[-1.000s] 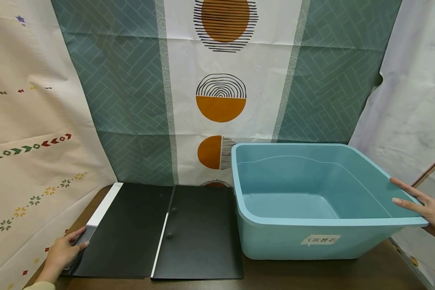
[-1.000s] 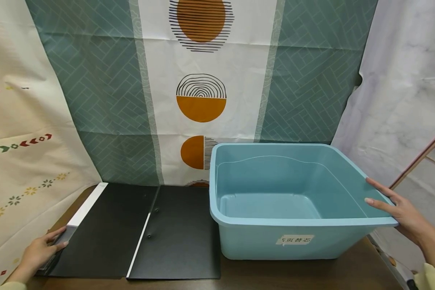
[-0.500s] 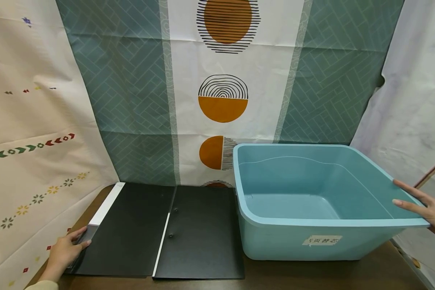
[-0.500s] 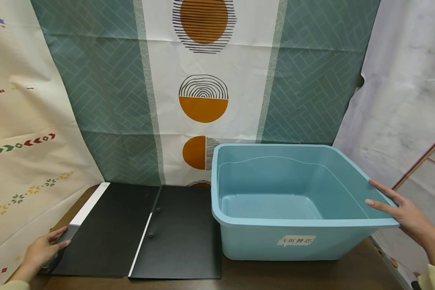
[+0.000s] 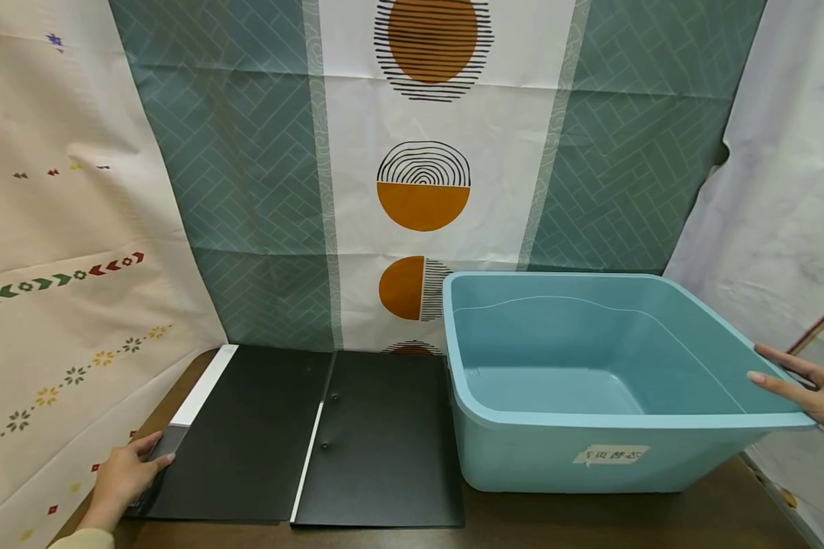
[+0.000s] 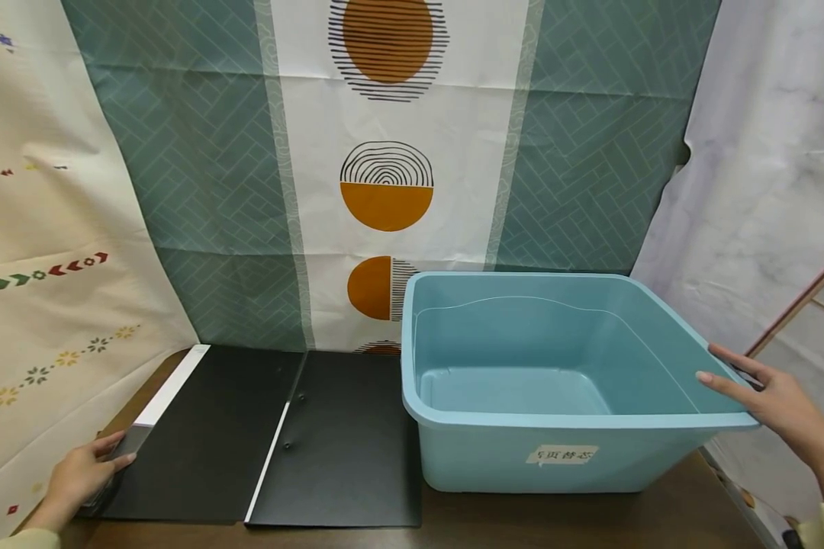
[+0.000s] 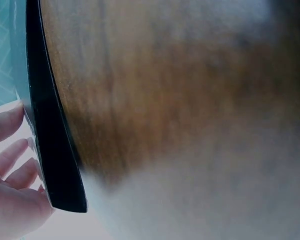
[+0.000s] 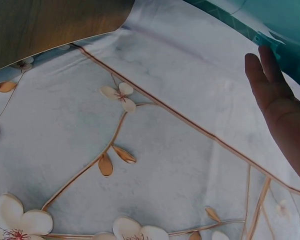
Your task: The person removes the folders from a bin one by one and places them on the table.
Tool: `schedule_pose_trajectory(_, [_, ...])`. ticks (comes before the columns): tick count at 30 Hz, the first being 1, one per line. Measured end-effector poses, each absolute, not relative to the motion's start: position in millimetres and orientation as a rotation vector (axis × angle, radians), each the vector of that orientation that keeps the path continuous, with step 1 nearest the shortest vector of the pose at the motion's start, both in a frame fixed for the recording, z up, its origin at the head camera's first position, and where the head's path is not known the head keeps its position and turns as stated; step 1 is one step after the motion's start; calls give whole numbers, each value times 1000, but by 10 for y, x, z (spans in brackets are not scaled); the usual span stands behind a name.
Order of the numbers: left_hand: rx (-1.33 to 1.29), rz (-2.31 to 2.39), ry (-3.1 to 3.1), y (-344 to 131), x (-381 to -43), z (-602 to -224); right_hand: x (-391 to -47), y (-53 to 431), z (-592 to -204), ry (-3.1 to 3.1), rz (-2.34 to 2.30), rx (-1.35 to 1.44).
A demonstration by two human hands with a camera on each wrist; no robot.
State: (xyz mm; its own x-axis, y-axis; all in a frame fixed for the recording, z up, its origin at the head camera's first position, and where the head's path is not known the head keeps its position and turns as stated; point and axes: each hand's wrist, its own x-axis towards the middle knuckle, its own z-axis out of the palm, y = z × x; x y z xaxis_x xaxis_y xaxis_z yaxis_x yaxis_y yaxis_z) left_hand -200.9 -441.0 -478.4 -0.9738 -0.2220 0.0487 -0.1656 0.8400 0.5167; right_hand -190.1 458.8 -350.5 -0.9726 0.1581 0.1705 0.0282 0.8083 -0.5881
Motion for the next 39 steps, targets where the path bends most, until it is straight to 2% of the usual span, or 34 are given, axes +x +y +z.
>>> schedule_pose_trajectory(4, [308, -788, -2905, -4389, -2003, -4771, -1917, 4666, -3560, -2755, 844, -209])
schedule_pose_trajectory(10, [303, -782, -2917, -4400, -2010, -4777, -1842, 4556, -3439, -2776, 823, -255])
schedule_pose_trajectory(16, [308, -783, -2912, -4423, -2024, -4803, -2180, 5259, -3941, -2710, 747, -219])
schedule_pose_trajectory(18, [316, -783, -2910, -4425, -2029, -4806, -2210, 5311, -3987, -2686, 787, -216])
schedule_pose_trajectory(27, [326, -778, -2926, -4440, -2050, -4812, -1790, 4269, -3297, -2613, 898, -209])
schedule_pose_trajectory(39, [271, -797, -2925, -4421, -2033, -4726, -1797, 4233, -3184, -2624, 855, -114])
